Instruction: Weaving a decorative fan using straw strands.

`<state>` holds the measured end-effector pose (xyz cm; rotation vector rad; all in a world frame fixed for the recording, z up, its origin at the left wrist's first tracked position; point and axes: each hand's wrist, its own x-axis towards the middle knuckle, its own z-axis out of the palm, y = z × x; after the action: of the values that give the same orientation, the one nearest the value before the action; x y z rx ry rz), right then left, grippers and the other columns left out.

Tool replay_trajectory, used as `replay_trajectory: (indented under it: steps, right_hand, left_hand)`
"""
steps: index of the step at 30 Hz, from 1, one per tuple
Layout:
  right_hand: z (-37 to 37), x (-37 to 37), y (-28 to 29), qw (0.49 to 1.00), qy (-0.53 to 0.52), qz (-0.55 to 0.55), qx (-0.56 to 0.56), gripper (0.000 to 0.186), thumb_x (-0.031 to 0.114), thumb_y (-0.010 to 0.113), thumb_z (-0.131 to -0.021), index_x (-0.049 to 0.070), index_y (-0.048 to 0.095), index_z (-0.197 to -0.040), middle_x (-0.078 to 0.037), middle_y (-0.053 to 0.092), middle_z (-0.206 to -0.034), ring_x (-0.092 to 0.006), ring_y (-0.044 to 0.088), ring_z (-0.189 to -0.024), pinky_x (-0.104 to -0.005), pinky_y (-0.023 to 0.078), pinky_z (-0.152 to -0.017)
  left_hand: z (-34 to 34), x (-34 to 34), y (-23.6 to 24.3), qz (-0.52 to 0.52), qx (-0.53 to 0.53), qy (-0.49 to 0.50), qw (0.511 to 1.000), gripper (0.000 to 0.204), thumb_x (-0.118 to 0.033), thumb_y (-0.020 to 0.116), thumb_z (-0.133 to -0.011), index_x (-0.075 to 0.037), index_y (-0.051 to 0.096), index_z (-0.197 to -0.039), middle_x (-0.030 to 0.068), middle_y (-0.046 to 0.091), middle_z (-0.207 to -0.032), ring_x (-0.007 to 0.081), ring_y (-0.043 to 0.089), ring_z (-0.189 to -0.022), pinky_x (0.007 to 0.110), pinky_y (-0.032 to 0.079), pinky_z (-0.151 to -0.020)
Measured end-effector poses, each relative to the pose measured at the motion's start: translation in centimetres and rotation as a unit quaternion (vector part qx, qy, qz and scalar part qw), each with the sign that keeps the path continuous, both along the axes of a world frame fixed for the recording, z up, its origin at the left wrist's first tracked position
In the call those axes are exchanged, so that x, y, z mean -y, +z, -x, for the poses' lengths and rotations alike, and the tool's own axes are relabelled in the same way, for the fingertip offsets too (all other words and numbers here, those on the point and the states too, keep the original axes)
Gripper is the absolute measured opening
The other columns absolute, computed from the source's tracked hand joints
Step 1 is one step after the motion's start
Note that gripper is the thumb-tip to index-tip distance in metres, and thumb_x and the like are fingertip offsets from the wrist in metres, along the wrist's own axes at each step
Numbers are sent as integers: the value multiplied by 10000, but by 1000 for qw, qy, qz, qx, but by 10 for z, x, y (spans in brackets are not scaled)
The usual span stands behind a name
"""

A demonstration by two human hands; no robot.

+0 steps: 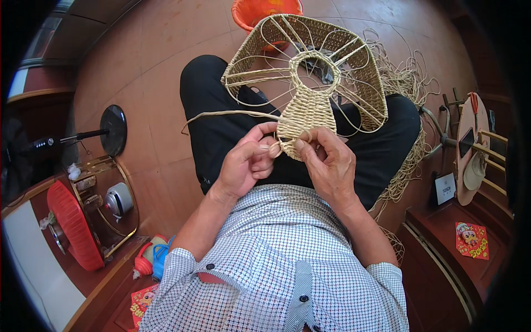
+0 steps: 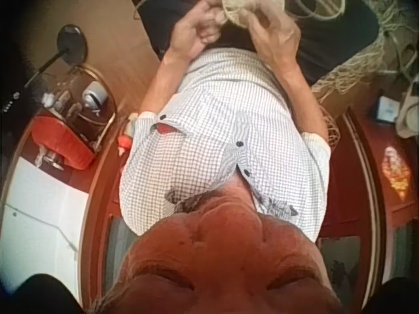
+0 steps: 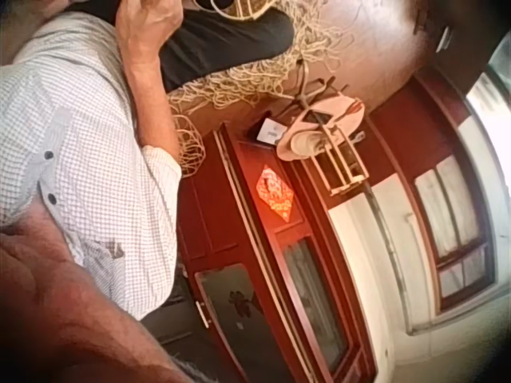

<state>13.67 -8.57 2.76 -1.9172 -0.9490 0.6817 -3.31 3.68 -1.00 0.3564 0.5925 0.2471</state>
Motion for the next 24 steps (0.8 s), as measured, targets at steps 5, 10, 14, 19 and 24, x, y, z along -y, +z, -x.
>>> replay_trajectory:
  steps: [5,10,14,19,24]
  right_hand:
    - [-1,0,3,999,-14,-1,-35,86,91,761,-943,27,710,-968,-81,683,-806,-188,665,-691,-327,519,-656]
    - [-5,1,0,999,-14,2,-38,86,108,745,-965,30,715,-987,-71,698,-812,-177,671,-690,-324,523,-654]
    - [-6,3,-3,999,-14,-3,-45,86,108,740,-975,31,717,-1003,-70,699,-840,-163,658,-689,-317,514,-650]
    - [-2,9,-7,993,-67,-83,-47,127,33,756,-944,36,696,-1055,-39,631,-942,-101,517,-638,-276,450,-612]
    - [1,30,-27,969,-169,-115,-137,302,22,785,-930,22,591,-1162,13,504,-987,-47,419,-728,-226,408,-639]
  left_hand:
    - [54,-37,29,-146,-118,-99,977,290,-150,719,-988,-52,610,-1238,-113,379,-701,-15,321,-516,184,249,-447]
    - [157,-101,41,-233,-236,-44,943,237,-186,789,-958,-113,638,-1125,-138,387,-679,-25,306,-492,177,230,-423]
    - [229,-142,52,-261,-291,-15,920,223,-209,790,-977,-128,631,-1112,-139,404,-674,-25,337,-509,164,227,-417]
    - [291,-176,72,-291,-349,22,890,198,-224,779,-1001,-146,626,-1101,-131,444,-662,-16,374,-534,171,275,-449]
    - [350,-198,99,-364,-151,188,900,174,-180,721,-1053,-76,675,-1185,-75,533,-737,49,433,-626,254,373,-595]
